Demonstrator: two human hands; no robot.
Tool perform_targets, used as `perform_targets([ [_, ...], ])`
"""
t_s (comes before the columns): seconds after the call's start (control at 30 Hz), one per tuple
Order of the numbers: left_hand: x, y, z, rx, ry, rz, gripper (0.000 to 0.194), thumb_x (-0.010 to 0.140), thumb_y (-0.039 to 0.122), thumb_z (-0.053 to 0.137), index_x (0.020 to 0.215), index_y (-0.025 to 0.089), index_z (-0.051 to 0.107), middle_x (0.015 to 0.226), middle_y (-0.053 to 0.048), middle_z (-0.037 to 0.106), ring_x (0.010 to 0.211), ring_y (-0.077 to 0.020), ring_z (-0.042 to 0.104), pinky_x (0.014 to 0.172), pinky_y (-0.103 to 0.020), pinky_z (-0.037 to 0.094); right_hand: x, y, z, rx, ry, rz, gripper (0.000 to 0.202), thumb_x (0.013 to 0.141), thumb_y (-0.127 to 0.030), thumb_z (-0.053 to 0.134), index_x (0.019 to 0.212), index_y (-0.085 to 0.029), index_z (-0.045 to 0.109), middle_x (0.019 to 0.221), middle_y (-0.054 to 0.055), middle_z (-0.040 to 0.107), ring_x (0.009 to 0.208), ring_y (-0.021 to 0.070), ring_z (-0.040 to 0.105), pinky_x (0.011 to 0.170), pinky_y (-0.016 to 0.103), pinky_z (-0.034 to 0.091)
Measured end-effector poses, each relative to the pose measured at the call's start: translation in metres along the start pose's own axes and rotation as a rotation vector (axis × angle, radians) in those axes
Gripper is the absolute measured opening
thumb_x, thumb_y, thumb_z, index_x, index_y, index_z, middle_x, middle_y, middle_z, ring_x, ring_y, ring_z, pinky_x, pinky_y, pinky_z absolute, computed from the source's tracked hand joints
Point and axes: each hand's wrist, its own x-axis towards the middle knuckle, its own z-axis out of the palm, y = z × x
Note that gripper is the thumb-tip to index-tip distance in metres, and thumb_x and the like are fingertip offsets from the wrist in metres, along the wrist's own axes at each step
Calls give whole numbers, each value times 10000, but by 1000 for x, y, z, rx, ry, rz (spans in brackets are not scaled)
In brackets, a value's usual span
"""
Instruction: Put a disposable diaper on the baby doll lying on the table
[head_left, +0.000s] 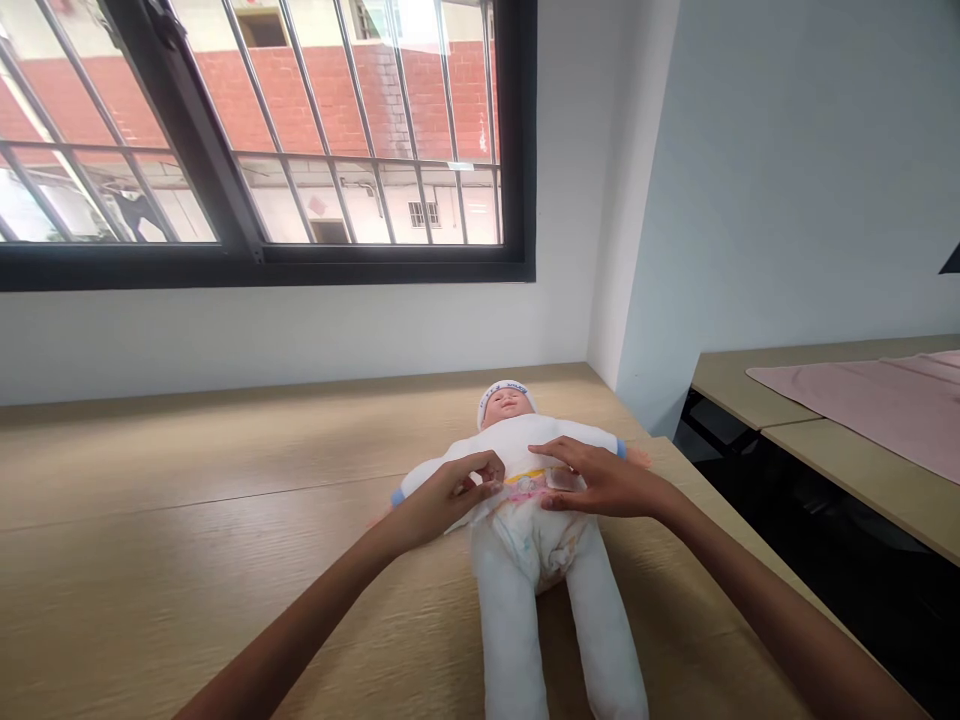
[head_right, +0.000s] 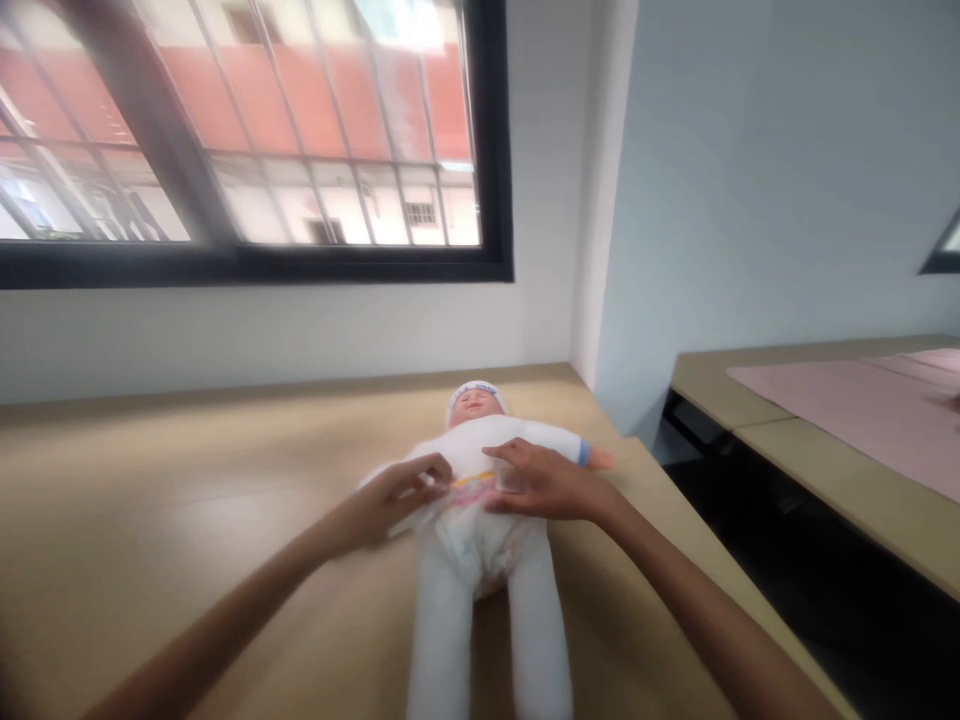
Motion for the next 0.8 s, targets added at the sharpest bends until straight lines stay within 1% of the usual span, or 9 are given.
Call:
perform_targets([
  [0.1,2,-3,5,30,22,16,233,883,409,429,887,202,535,825,8,569,668,-106,482,607,-232,383,1,0,2,-47,8,25,671,844,-550,544,1421,-276,338,1335,79,474,1226,257,439,1027,431,363],
  [0.23,3,-4,11,65,88,31,220,886,392,441,871,212,566,822,15,582,695,-112,485,641,-240,396,1,0,2,-70,-9,25,657,850,-545,536,1417,-271,346,1312,83,481,1184,256,470,1009,431,377],
  [0.3,3,-4,13,43,111,-6,218,865,418,484,923,228,574,862,16,596,709,-117,508,652,-245,414,0,1,0,-50,-6,20,666,832,-563,554,1406,-288,360,1319,71,478,1185,257,470,998,423,389],
  [0.37,2,-5,13,7,138,-61,277,821,451,548,1002,242,565,923,7,602,735,-127,542,666,-255,439,0,3,-2,-20,17,17,657,821,-563,570,1391,-296,380,1337,61,465,1195,255,463,990,411,400],
  [0.43,1,-6,14,-6,166,-106,361,772,475,604,1043,241,557,973,-13,600,793,-149,567,691,-268,460,0,5,-5,13,78,13,541,843,-515,565,1325,-289,465,1330,54,466,1173,238,480,973,390,414],
  [0.5,0,-7,14,16,177,-129,370,745,490,625,1001,228,568,964,-25,601,829,-165,568,706,-277,464,2,7,-6,50,143,-4,354,879,-429,543,1192,-268,578,1250,47,519,1095,209,527,926,359,438],
  [0.57,0,-7,13,49,188,-149,334,727,481,637,915,215,566,896,-18,600,789,-162,558,673,-271,451,4,8,-6,81,167,-29,232,890,-350,536,1074,-252,638,1127,36,578,990,182,564,858,327,459],
  [0.7,1,-7,10,50,226,-153,296,729,471,630,785,198,532,773,10,580,678,-134,530,606,-247,411,5,8,-3,94,132,-35,214,867,-305,578,1063,-249,642,1033,18,615,904,162,574,787,296,460],
  [0.8,2,-6,9,12,172,-82,246,770,439,589,755,193,588,787,-2,621,730,-147,564,664,-257,428,5,9,0,102,118,-31,221,852,-332,605,1047,-230,630,1025,18,615,890,157,575,766,282,462],
])
